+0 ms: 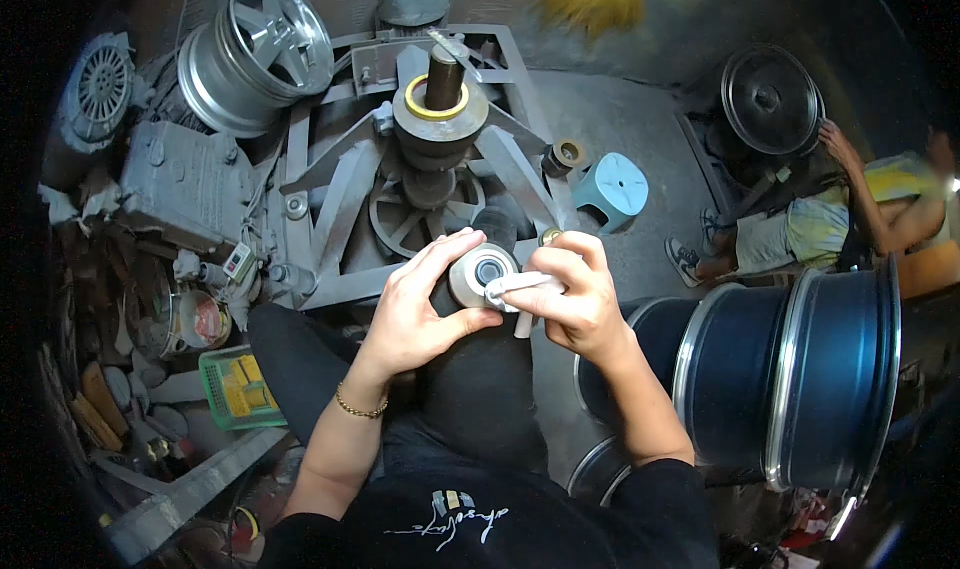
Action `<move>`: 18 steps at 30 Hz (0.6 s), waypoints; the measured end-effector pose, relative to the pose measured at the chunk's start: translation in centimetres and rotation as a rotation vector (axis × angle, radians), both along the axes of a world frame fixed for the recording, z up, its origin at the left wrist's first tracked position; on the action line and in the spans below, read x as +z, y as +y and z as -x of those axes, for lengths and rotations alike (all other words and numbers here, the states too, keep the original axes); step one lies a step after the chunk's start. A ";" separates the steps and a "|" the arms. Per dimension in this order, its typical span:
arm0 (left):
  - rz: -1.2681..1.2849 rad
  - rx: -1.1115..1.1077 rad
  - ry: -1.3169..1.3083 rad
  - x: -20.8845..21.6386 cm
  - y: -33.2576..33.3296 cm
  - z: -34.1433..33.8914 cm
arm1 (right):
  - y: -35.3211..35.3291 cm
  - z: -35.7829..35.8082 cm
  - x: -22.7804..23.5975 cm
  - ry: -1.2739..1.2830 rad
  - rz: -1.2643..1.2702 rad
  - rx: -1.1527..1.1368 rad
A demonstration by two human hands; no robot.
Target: The person cleans the inner bore of a brass hub with a thin metal tool, then applies masking tape to the hub's inner edge and places a bearing into the hub. They later wipe a white cylindrical part with a cloth.
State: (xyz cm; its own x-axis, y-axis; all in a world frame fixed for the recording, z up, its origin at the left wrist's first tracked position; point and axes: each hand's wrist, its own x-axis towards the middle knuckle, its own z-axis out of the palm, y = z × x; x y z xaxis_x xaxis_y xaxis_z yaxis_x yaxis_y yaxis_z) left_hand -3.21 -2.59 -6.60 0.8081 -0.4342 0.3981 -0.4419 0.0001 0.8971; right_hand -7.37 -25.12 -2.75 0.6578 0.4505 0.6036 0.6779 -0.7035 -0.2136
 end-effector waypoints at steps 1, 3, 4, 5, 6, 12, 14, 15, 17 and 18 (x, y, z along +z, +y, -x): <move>0.021 -0.005 0.029 0.0 -0.1 0.0 | 0.0 0.2 0.2 -0.018 0.000 -0.025; 0.011 -0.014 0.029 0.2 -0.2 0.1 | -0.1 0.5 0.5 -0.049 0.001 -0.065; 0.007 -0.020 0.029 0.2 -0.2 0.1 | -0.3 0.7 0.5 -0.061 -0.040 -0.120; 0.002 -0.019 0.004 0.2 0.0 0.1 | -0.8 1.0 0.7 -0.047 -0.111 -0.154; -0.004 -0.018 -0.021 0.1 0.2 0.1 | -0.7 1.6 0.9 0.060 -0.302 -0.173; -0.084 -0.047 -0.102 0.4 0.7 0.0 | -0.6 5.3 3.0 0.882 -1.408 -0.101; -0.088 -0.068 -0.114 0.7 0.6 -0.1 | -0.1 5.9 2.8 0.959 -1.509 -0.078; -0.094 -0.079 -0.116 0.9 0.6 -0.1 | 0.2 6.2 2.7 0.990 -1.573 -0.061; -0.085 -0.086 -0.096 0.9 0.7 -0.2 | 0.9 7.0 2.4 1.084 -1.585 0.075; -0.054 -0.083 -0.066 0.9 0.8 -0.2 | 1.6 7.4 2.3 1.148 -1.596 0.144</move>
State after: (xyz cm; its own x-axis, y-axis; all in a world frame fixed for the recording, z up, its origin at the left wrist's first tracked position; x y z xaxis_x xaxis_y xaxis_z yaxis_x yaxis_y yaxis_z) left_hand -3.02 -1.80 -5.74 0.7410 -0.5208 0.4240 -0.5009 -0.0080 0.8655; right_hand -14.76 -23.49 -0.41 0.9812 0.0974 -0.1668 -0.1922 0.5791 -0.7922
